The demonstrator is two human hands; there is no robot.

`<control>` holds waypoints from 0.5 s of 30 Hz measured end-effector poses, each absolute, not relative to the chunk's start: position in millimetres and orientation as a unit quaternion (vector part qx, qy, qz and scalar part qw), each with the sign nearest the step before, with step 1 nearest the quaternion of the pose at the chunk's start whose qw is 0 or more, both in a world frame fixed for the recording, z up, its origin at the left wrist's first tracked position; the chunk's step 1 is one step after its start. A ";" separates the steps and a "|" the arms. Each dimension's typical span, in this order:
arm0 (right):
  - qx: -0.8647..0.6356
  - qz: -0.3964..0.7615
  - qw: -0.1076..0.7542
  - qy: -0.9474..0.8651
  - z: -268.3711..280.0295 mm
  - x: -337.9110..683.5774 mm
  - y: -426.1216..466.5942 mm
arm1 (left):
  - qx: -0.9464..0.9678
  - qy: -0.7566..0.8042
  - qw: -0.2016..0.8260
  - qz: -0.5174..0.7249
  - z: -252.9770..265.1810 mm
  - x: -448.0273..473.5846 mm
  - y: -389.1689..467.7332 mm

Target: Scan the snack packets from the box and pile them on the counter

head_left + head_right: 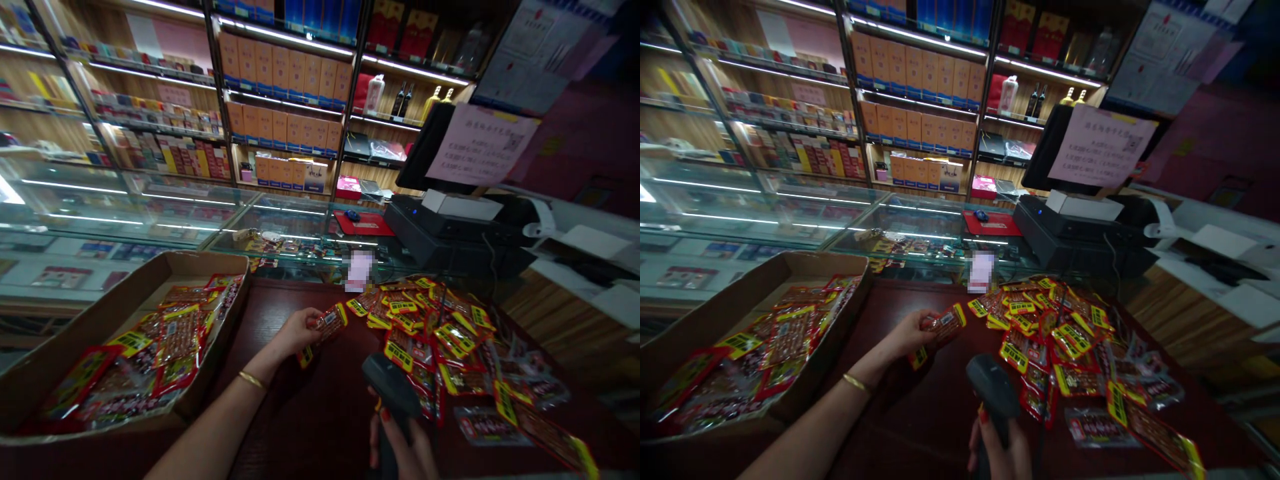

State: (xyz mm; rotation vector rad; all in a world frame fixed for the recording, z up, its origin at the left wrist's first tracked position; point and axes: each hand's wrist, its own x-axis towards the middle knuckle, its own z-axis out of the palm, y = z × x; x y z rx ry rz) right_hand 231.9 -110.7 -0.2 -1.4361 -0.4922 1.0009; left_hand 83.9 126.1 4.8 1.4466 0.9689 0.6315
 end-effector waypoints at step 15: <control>-0.427 0.513 0.726 -0.163 -12.5 237.3 -84.5 | 0.527 0.415 0.635 0.383 9.0 83.8 129.2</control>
